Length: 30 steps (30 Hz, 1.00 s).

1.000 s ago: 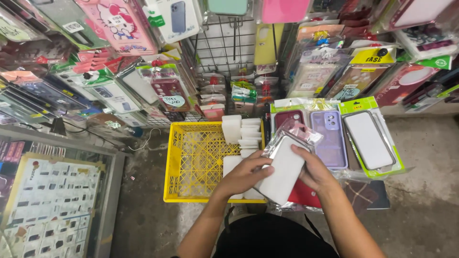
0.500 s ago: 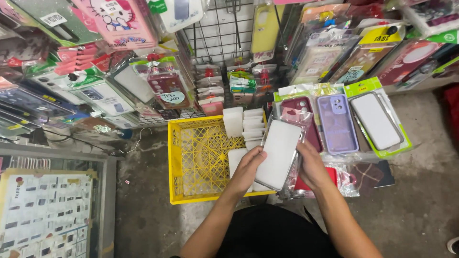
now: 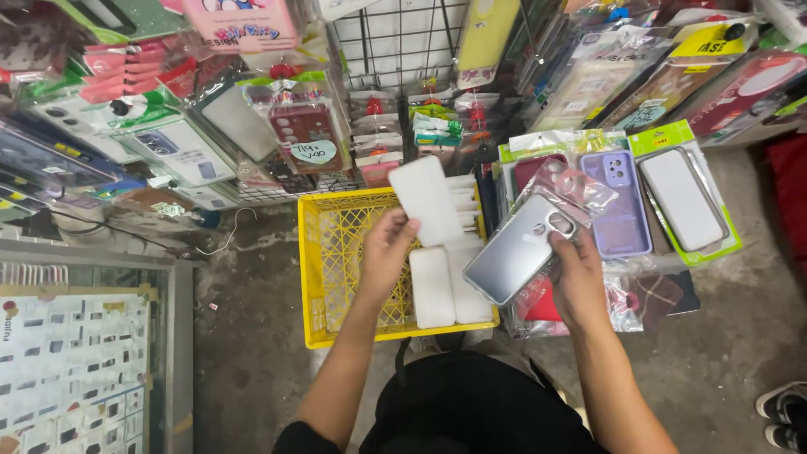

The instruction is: The person removes various phone cases from their plastic packaging and places them into a yellow plastic crate. They handle multiple cases of different colors and designs, including white, maroon, and clear options, systematically unpacking them and stacking them in the crate.

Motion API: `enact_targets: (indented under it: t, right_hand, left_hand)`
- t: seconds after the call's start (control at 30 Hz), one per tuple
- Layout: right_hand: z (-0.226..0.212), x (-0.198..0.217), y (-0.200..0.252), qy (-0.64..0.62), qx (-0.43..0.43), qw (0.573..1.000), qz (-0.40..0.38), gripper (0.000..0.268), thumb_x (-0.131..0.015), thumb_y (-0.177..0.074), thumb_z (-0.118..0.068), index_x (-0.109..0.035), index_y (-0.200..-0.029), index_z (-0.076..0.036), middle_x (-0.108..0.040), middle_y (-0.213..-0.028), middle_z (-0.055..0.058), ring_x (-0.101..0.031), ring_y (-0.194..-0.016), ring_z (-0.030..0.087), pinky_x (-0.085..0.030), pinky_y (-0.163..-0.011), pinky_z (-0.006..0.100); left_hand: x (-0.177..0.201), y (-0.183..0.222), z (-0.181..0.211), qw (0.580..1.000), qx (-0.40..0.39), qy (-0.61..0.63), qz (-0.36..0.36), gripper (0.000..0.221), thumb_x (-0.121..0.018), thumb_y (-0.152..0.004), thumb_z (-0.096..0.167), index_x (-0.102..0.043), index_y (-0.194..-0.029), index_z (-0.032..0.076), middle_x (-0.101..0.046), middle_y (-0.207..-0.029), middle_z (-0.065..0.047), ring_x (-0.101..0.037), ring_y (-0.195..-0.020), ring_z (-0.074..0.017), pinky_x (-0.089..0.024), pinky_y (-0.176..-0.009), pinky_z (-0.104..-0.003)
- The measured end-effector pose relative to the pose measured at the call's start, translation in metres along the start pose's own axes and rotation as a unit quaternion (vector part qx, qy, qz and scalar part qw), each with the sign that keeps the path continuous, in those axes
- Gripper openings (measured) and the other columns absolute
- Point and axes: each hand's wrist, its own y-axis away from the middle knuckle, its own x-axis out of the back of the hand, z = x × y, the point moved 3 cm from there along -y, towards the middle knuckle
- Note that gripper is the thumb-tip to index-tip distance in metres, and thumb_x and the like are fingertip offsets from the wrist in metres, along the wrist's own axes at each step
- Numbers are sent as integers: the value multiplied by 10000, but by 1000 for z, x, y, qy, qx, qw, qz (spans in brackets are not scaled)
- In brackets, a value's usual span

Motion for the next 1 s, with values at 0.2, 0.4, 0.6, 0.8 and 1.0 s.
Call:
enact_targets:
  t: [0.2, 0.4, 0.6, 0.8, 1.0]
  right_hand:
    - [-6, -17, -3, 110, 35, 993, 3, 416, -571, -1010, -42, -518, -1423, -61, -652, -1252, 23, -609, -1093, 105, -494, -945, 272]
    - [-7, -30, -1, 84, 32, 996, -20, 441, -579, -1000, -22, -503, -1434, -25, -652, -1277, 44, -604, -1127, 119, -477, -991, 285]
    - [-6, -27, 2, 120, 16, 993, 0, 435, -568, -1008, -31, -502, -1438, -36, -659, -1241, 44, -611, -1100, 121, -480, -968, 298]
    - [-4, -31, 3, 150, -1, 989, 15, 443, -584, -999, -49, -507, -1435, -50, -658, -1232, 22, -600, -1100, 108, -468, -974, 291]
    - [0, -29, 1, 143, -12, 990, 10, 450, -597, -986, -47, -520, -1429, -52, -671, -1234, 28, -599, -1079, 114, -463, -970, 287]
  left_hand:
    - [50, -31, -72, 974, 81, -204, 63, 291, -706, -942, 153, -677, -1194, 10, -758, -1040, -73, -693, -866, -139, -553, -786, -291]
    - [66, -37, -182, 944, 49, -318, 76, 223, -741, -912, 125, -728, -1098, 2, -776, -979, -137, -716, -882, -187, -548, -814, -334]
    - [55, -59, -209, 952, 76, -263, 134, 182, -744, -900, 136, -717, -1037, 20, -773, -938, -105, -753, -828, -190, -581, -784, -330]
    - [54, -73, -250, 933, 124, -280, 189, 349, -862, -809, 171, -621, -974, -20, -722, -838, -116, -722, -773, -215, -580, -757, -344]
    - [51, -71, -243, 940, 167, -255, 152, 551, -868, -719, 104, -483, -1100, 5, -645, -893, -115, -675, -803, -241, -562, -756, -361]
